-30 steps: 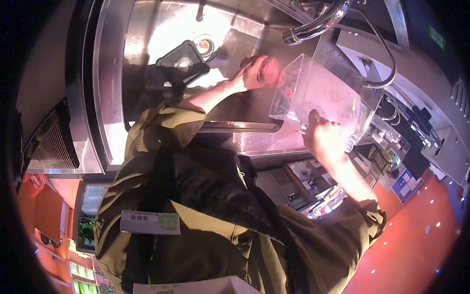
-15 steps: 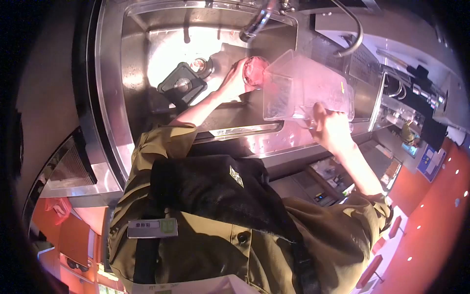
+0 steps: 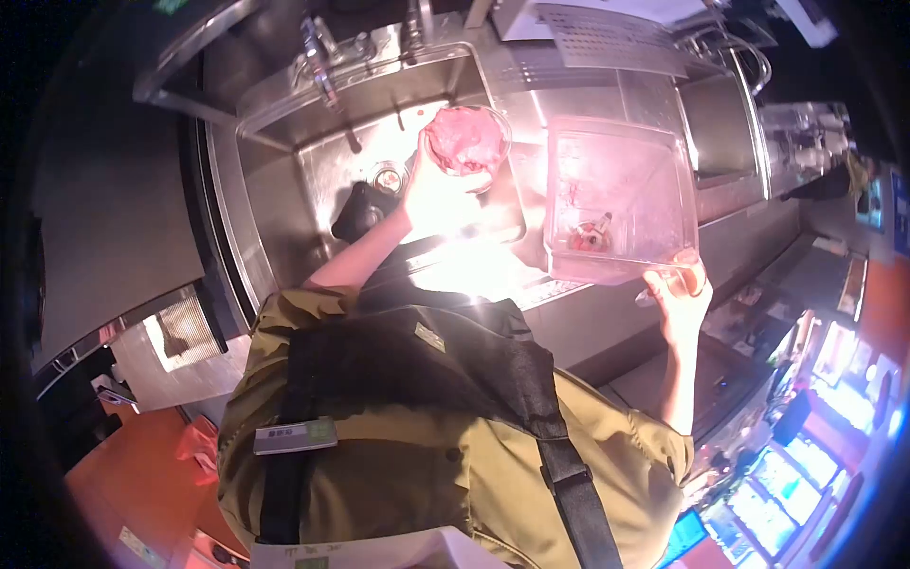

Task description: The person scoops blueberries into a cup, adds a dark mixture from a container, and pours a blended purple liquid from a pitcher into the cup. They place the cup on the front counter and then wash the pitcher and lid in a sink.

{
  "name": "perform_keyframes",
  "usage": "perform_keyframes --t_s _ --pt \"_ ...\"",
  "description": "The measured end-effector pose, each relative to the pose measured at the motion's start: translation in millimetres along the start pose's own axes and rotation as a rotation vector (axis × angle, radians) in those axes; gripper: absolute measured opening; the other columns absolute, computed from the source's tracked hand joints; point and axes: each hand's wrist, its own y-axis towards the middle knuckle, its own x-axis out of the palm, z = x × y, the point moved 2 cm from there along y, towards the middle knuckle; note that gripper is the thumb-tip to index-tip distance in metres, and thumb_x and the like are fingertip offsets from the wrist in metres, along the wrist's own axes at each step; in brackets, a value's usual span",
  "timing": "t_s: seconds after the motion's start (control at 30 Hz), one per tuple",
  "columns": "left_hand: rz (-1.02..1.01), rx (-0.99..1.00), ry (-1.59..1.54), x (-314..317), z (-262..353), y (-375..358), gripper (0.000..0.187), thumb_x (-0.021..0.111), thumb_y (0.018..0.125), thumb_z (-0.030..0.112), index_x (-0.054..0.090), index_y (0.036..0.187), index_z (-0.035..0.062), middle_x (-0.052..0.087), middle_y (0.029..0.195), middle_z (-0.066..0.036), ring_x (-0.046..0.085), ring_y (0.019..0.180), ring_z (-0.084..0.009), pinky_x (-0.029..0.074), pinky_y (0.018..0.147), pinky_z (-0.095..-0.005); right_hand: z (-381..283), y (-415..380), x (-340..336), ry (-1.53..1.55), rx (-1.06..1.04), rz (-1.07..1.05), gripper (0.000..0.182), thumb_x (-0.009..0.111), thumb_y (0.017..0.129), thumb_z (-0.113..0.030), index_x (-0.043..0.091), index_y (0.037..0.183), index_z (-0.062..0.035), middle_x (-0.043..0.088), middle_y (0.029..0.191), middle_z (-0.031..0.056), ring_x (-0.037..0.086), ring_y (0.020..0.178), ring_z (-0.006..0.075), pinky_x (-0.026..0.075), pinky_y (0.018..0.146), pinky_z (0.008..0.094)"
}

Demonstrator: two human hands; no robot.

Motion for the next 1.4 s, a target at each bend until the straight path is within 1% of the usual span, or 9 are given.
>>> perform_keyframes --t_s 0.13,0.17,0.3,0.43,0.53,0.77,1.03,1.3,1.4 --pt "0.114 0.029 -0.111 48.1 20.9 11.4 0.080 0.079 0.055 0.012 0.026 0.113 0.0005 0.044 0.111 -0.013 0.047 0.103 -0.0203 0.044 0.085 -0.0310 16.6 -29.5 -22.7 0.139 0.056 0.156 0.029 0.072 0.065 -0.005 0.051 0.085 -0.0015 0.056 0.070 0.0018 0.050 0.061 0.0077 0.041 0.056 0.0211" --pt "0.158 0.023 0.085 61.3 41.0 10.8 0.076 0.077 0.056 0.006 0.026 0.112 0.0001 0.042 0.111 -0.013 0.046 0.104 -0.0199 0.046 0.081 -0.0292 28.7 -34.2 -31.8 0.059 0.030 0.196 0.029 0.071 0.066 -0.003 0.051 0.087 0.0003 0.057 0.072 0.0023 0.051 0.065 0.0081 0.042 0.058 0.0208" --pt "0.228 0.087 -0.161 103.8 31.1 25.0 0.087 0.078 0.053 0.010 0.023 0.120 0.0017 0.039 0.117 -0.014 0.041 0.111 -0.0239 0.035 0.095 -0.0341 33.6 -41.2 -39.6 0.086 0.093 0.310 0.035 0.070 0.067 -0.001 0.051 0.095 0.0038 0.058 0.079 0.0043 0.055 0.072 0.0097 0.045 0.067 0.0211" --pt "0.333 0.061 0.204 115.6 14.4 28.8 0.093 0.080 0.052 0.012 0.020 0.122 0.0016 0.039 0.118 -0.016 0.041 0.111 -0.0244 0.037 0.093 -0.0341 37.0 -27.7 -14.8 0.190 0.126 0.390 0.040 0.065 0.068 0.005 0.049 0.105 0.0067 0.058 0.078 0.0067 0.058 0.077 0.0105 0.046 0.071 0.0221" --pt "0.316 0.299 0.326 126.7 18.7 25.2 0.097 0.081 0.051 0.015 0.019 0.124 0.0019 0.039 0.118 -0.015 0.042 0.110 -0.0244 0.038 0.092 -0.0339 44.0 -12.1 -13.4 0.044 0.051 0.310 0.041 0.063 0.067 0.007 0.048 0.106 0.0073 0.059 0.078 0.0083 0.058 0.080 0.0115 0.047 0.073 0.0223" --pt "0.231 0.482 0.309 120.1 22.7 21.5 0.097 0.081 0.053 0.012 0.018 0.126 0.0010 0.039 0.117 -0.016 0.043 0.109 -0.0245 0.039 0.092 -0.0341 53.1 12.4 -4.9 0.133 0.019 0.195 0.034 0.065 0.067 0.004 0.052 0.099 0.0065 0.054 0.065 0.0036 0.060 0.075 0.0115 0.046 0.069 0.0219" --pt "0.262 0.585 0.392 101.1 26.4 27.4 0.098 0.081 0.052 0.015 0.019 0.126 0.0002 0.039 0.117 -0.018 0.043 0.109 -0.0278 0.038 0.092 -0.0363 23.8 25.5 -10.4 -0.007 0.031 0.127 0.031 0.072 0.067 -0.008 0.041 0.068 -0.0027 0.053 0.063 0.0035 0.058 0.070 0.0099 0.044 0.061 0.0216" --pt "0.240 0.636 0.464 97.3 13.9 17.2 0.094 0.078 0.054 0.015 0.020 0.127 0.0004 0.037 0.120 -0.021 0.041 0.111 -0.0333 0.035 0.094 -0.0390 -8.2 24.7 -23.3 -0.017 0.088 0.127 0.027 0.070 0.069 -0.007 0.044 0.072 -0.0023 0.056 0.068 0.0026 0.054 0.065 0.0069 0.043 0.057 0.0198" --pt "0.193 0.436 0.350 109.4 2.1 12.2 0.093 0.078 0.055 0.014 0.020 0.126 -0.0021 0.039 0.118 -0.021 0.043 0.109 -0.0323 0.036 0.093 -0.0380 -21.9 21.1 -28.5 0.011 0.095 0.157 0.024 0.070 0.069 -0.007 0.048 0.076 -0.0009 0.056 0.068 0.0016 0.049 0.057 0.0045 0.040 0.051 0.0183"
